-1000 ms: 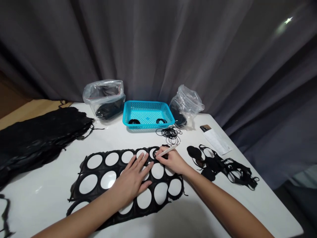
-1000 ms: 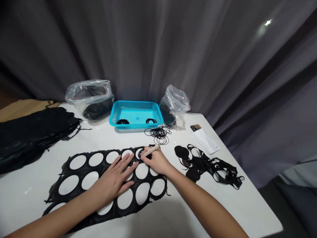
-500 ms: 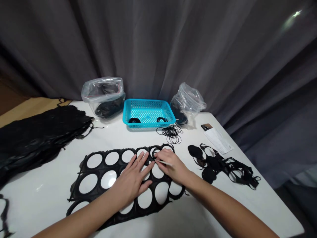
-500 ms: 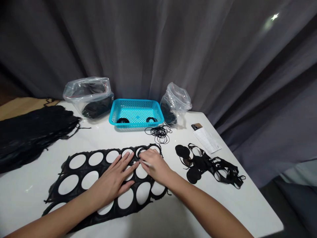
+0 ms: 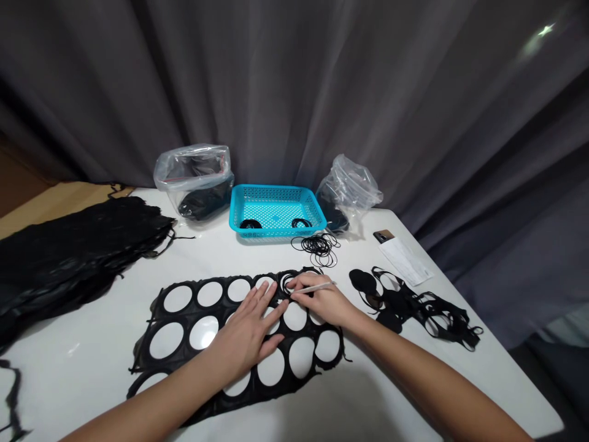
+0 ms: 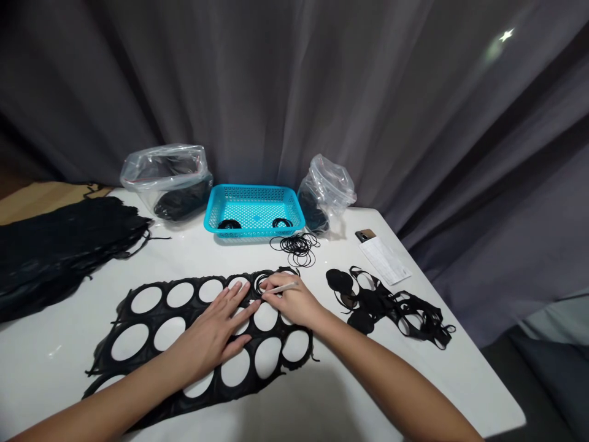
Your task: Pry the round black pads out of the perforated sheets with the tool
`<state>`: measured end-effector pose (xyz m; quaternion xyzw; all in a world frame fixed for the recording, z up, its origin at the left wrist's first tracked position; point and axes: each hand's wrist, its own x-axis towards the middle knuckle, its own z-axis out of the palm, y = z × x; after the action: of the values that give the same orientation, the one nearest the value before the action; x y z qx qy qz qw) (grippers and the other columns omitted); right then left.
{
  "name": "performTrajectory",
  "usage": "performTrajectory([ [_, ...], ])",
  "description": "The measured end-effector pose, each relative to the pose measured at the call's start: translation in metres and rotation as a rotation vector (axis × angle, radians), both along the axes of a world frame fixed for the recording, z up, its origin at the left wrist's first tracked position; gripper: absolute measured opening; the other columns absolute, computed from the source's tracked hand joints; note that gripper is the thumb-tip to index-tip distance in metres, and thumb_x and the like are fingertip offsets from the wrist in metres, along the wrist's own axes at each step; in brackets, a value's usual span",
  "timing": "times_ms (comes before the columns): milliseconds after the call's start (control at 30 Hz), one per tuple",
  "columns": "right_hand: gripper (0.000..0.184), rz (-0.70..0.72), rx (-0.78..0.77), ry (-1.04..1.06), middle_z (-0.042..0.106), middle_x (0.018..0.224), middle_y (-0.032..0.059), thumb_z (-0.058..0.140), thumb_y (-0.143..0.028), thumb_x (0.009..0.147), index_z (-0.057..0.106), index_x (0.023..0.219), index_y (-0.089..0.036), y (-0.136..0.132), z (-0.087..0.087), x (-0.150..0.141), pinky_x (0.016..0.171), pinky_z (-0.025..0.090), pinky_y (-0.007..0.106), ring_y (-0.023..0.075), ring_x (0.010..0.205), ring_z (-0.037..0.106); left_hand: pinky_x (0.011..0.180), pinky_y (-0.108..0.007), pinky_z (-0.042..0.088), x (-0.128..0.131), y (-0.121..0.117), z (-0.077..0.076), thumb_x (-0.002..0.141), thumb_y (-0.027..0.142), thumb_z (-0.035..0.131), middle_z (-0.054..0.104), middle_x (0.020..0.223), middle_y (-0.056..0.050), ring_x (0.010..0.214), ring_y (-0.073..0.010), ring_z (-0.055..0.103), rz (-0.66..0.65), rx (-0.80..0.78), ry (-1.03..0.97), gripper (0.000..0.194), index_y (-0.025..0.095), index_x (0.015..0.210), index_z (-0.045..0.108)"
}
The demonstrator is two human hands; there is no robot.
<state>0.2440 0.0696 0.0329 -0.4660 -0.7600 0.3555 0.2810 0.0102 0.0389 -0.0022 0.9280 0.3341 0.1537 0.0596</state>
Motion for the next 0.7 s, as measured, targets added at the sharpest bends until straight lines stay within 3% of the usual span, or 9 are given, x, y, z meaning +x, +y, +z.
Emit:
performTrajectory([
  [100,0.005,0.066,0.196,-0.235,0.072,0.099,0.0093,0.058,-0.017,0.09,0.061,0.089,-0.02,-0.012,-0.006,-0.007,0.087,0.043,0.04,0.0254,0.096,0.062,0.117,-0.055,0.032,-0.001,0.0,-0.001,0.094,0.031,0.063,0.016,0.166,-0.013,0.15,-0.0373,0.022,-0.005,-0.006,-0.006,0.063,0.025,0.152,0.039],
  [200,0.022,0.136,0.366,-0.439,0.07,0.109,0.0145,0.066,-0.02,0.081,0.059,0.102,-0.018,-0.01,-0.007,-0.007,0.092,0.037,0.045,0.0305,0.101,0.058,0.116,-0.056,0.032,-0.001,0.0,-0.001,0.095,0.031,0.062,0.015,0.166,-0.013,0.15,-0.0384,0.021,-0.006,-0.007,-0.005,0.061,0.024,0.151,0.041],
  [300,0.007,-0.115,0.43,-0.465,0.069,0.091,0.0107,0.055,-0.016,0.085,0.058,0.09,-0.019,0.016,0.0,0.014,0.084,0.037,0.04,0.0267,0.087,0.058,0.115,-0.058,0.033,0.0,0.0,0.001,0.094,0.031,0.063,0.015,0.166,-0.013,0.15,-0.0408,0.02,0.002,-0.016,0.007,0.058,0.025,0.149,0.044],
  [400,0.016,-0.446,0.455,-0.374,0.065,0.08,0.0078,0.044,-0.018,0.091,0.054,0.08,-0.021,0.048,0.012,0.042,0.075,0.037,0.035,0.0235,0.076,0.057,0.114,-0.059,0.034,0.0,-0.001,0.004,0.094,0.03,0.064,0.019,0.165,-0.014,0.149,-0.042,0.02,0.009,-0.027,0.021,0.058,0.025,0.149,0.045],
  [467,0.015,-0.511,0.404,-0.25,0.065,0.078,0.0051,0.045,-0.021,0.091,0.054,0.078,-0.021,0.06,0.017,0.05,0.07,0.038,0.032,0.0211,0.071,0.057,0.114,-0.058,0.034,-0.001,0.0,0.007,0.095,0.031,0.063,0.02,0.165,-0.013,0.15,-0.0407,0.02,0.001,-0.031,0.012,0.057,0.026,0.149,0.045],
  [533,0.015,-0.466,0.282,-0.122,0.063,0.073,0.0016,0.049,-0.024,0.088,0.053,0.073,-0.022,0.062,0.018,0.045,0.066,0.038,0.029,0.0186,0.067,0.056,0.116,-0.056,0.034,-0.004,0.001,0.01,0.097,0.033,0.061,0.02,0.165,-0.012,0.15,-0.0375,0.021,-0.01,-0.033,0.0,0.06,0.027,0.152,0.04],
  [633,0.017,-0.346,0.079,-0.01,0.062,0.069,-0.0008,0.056,-0.028,0.083,0.051,0.067,-0.022,0.053,0.012,0.017,0.064,0.04,0.027,0.0176,0.068,0.057,0.117,-0.051,0.034,-0.014,0.0,0.012,0.099,0.038,0.058,0.026,0.163,-0.015,0.149,-0.0331,0.027,0.017,-0.007,-0.008,0.064,0.021,0.155,0.033],
  [700,0.016,-0.263,-0.011,0.04,0.064,0.072,-0.0011,0.059,-0.029,0.082,0.053,0.069,-0.022,0.043,0.008,-0.007,0.065,0.041,0.027,0.0172,0.069,0.058,0.117,-0.05,0.035,-0.025,-0.002,0.01,0.1,0.042,0.055,0.034,0.16,-0.016,0.146,-0.0328,0.034,0.059,0.029,-0.006,0.059,0.017,0.151,0.04],
])
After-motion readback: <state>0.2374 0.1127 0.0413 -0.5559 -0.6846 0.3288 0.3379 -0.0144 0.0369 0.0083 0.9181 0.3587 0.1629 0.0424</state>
